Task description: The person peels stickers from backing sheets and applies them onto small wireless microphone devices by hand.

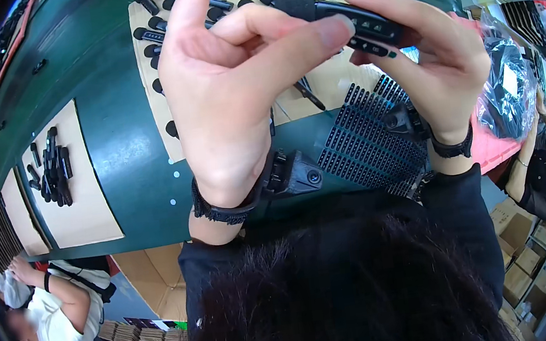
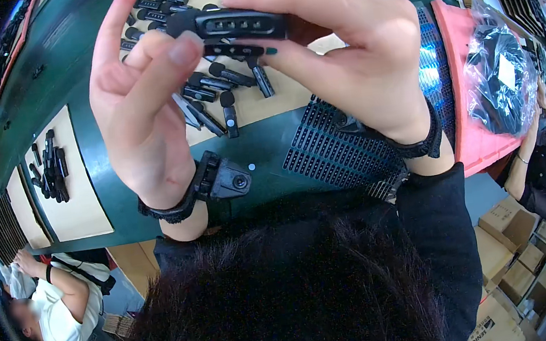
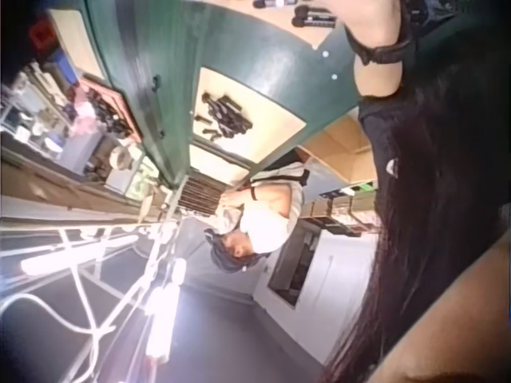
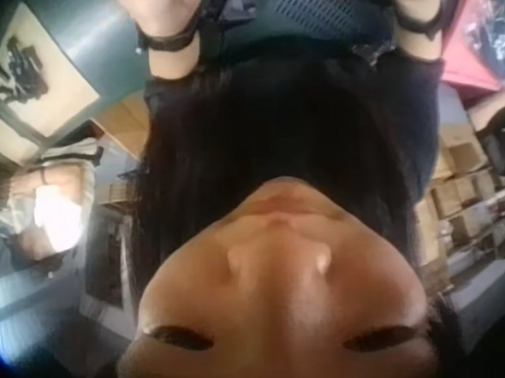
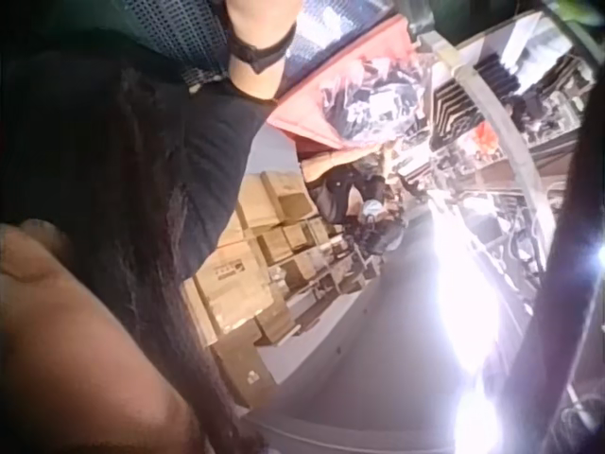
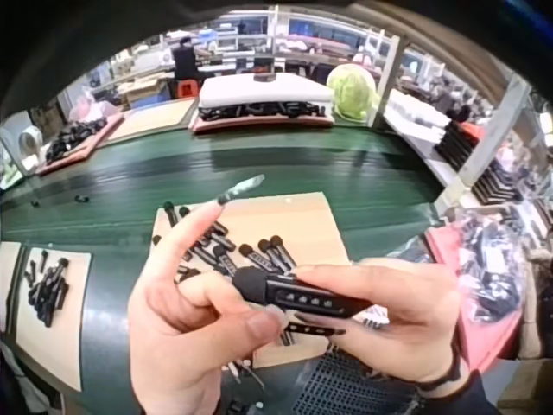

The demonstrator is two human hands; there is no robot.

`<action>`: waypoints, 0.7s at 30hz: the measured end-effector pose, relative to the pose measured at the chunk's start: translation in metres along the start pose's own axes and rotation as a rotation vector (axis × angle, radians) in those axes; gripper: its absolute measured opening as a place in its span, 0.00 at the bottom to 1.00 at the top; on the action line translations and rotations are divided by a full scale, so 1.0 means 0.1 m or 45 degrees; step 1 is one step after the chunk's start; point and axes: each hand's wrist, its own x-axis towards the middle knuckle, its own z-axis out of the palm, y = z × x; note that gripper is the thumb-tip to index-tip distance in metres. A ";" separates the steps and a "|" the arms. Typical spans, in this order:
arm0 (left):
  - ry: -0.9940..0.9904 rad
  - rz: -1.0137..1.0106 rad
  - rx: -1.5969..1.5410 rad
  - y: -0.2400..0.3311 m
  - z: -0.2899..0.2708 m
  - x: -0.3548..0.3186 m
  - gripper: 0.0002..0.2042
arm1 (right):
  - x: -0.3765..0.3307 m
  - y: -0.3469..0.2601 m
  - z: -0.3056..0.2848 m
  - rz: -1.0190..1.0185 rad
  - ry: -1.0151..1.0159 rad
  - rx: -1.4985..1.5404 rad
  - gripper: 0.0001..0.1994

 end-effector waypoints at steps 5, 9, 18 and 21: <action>-0.003 -0.063 -0.019 -0.01 0.07 0.00 0.18 | -0.03 -0.04 0.03 0.002 -0.009 0.003 0.16; -0.004 -0.117 -0.034 -0.03 0.07 0.00 0.18 | -0.01 -0.06 0.04 -0.002 -0.042 -0.021 0.15; -0.040 -0.242 -0.082 -0.02 0.08 -0.01 0.18 | 0.01 -0.09 0.07 -0.002 -0.027 -0.028 0.15; -0.058 -0.285 -0.098 -0.02 0.11 0.00 0.18 | 0.00 -0.10 0.08 0.014 -0.009 -0.009 0.15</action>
